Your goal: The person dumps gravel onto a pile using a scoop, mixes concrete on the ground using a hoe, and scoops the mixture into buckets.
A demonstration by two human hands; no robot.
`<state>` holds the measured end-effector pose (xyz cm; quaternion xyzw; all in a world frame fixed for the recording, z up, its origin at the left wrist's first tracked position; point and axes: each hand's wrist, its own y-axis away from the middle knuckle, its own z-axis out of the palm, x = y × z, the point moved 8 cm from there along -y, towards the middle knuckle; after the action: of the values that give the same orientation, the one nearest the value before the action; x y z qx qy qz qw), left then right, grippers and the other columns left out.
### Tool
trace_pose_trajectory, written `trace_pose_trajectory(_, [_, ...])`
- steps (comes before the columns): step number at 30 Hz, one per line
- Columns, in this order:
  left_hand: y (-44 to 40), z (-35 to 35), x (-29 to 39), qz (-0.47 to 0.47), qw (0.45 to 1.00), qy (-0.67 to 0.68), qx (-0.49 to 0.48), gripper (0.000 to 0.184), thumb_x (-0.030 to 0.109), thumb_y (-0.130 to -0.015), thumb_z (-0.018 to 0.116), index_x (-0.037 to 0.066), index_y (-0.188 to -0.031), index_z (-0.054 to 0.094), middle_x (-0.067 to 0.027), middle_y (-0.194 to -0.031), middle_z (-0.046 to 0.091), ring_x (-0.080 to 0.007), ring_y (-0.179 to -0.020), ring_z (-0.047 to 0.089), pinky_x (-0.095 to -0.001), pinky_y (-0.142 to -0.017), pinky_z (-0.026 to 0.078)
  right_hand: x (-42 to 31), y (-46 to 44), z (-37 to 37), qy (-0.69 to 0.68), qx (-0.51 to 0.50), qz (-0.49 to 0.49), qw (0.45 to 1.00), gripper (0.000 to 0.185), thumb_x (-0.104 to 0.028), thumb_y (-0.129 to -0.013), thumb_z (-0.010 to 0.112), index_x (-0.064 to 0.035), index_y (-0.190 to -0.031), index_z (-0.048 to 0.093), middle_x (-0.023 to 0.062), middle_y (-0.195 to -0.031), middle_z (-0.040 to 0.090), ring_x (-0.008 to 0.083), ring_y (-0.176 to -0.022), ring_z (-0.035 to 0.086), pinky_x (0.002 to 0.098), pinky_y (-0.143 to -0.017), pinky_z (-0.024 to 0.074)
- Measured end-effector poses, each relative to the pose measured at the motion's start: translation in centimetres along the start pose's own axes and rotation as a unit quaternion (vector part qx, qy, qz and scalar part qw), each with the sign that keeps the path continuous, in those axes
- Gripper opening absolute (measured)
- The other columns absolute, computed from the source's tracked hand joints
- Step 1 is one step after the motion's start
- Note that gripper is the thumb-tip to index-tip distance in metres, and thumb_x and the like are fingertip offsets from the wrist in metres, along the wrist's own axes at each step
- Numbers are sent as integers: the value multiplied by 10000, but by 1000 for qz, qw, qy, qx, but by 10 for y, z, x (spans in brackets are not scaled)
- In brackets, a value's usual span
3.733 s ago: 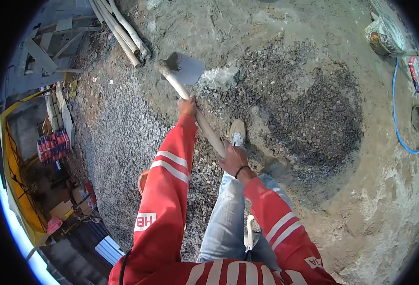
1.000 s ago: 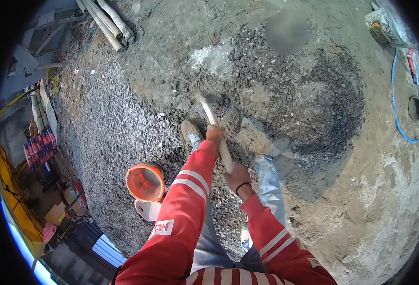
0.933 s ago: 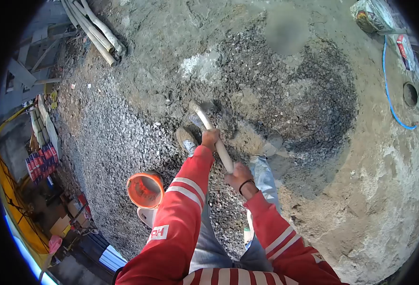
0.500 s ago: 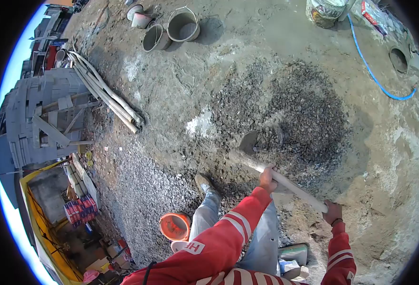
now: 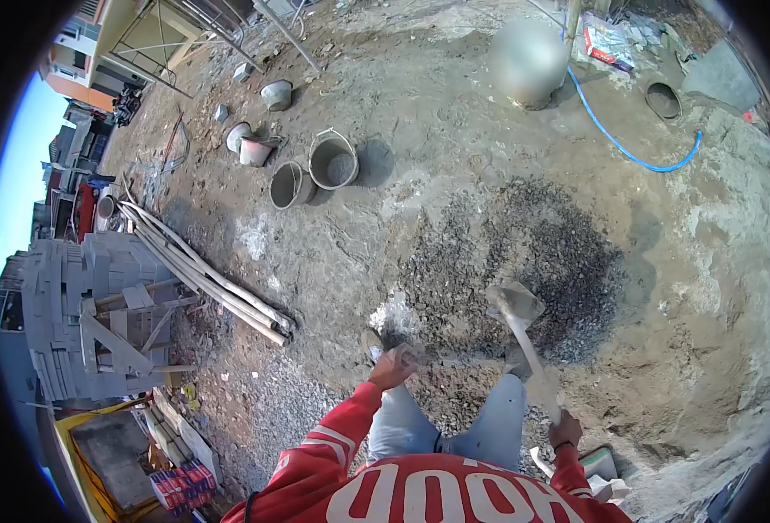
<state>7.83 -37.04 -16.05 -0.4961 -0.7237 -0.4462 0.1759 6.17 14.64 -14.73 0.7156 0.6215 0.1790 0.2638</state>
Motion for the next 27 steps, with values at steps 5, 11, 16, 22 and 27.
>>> trace_pose_trajectory(5, [52, -307, 68, 81, 976, 68, 189, 299, 97, -794, 671, 36, -1072, 578, -102, -888, 679, -189, -798, 683, -311, -693, 546, -52, 71, 64, -49, 8, 190, 980, 322, -256, -698, 717, -75, -955, 647, 178, -861, 680, 369, -852, 660, 471, -767, 531])
trace_pose_trajectory(11, [258, -619, 268, 596, 734, 103, 309, 641, 248, -707, 771, 3, -1223, 480, -98, -947, 597, -222, -878, 579, -344, -865, 436, -112, 112, 214, -499, -30, 371, 783, 155, -222, -807, 580, -68, -790, 590, 118, -644, 581, 273, -595, 586, 412, -507, 456])
trace_pose_trajectory(16, [318, -691, 325, 797, 577, 90, 158, 607, 238, -728, 744, 5, -1222, 477, -96, -949, 595, -216, -871, 576, -338, -854, 438, -121, 168, 381, -904, 40, 106, 412, 260, -103, -796, 491, -155, -548, 430, 15, -468, 395, 170, -383, 388, 350, -357, 284])
trace_pose_trajectory(22, [227, -725, 353, 827, 533, 166, 73, 567, 225, -754, 711, 8, -1220, 473, -93, -952, 593, -209, -863, 573, -330, -841, 441, -288, 253, 393, -804, -49, 374, 460, 263, -114, -799, 507, -139, -546, 440, 27, -464, 401, 187, -368, 395, 348, -353, 327])
trace_pose_trajectory(27, [151, -738, 399, 825, 534, 182, 34, 534, 215, -775, 684, 10, -1219, 470, -91, -954, 591, -203, -856, 570, -324, -830, 444, -400, 182, 338, -808, -63, 401, 427, 240, -114, -804, 509, -128, -571, 452, 30, -472, 410, 191, -368, 402, 352, -355, 345])
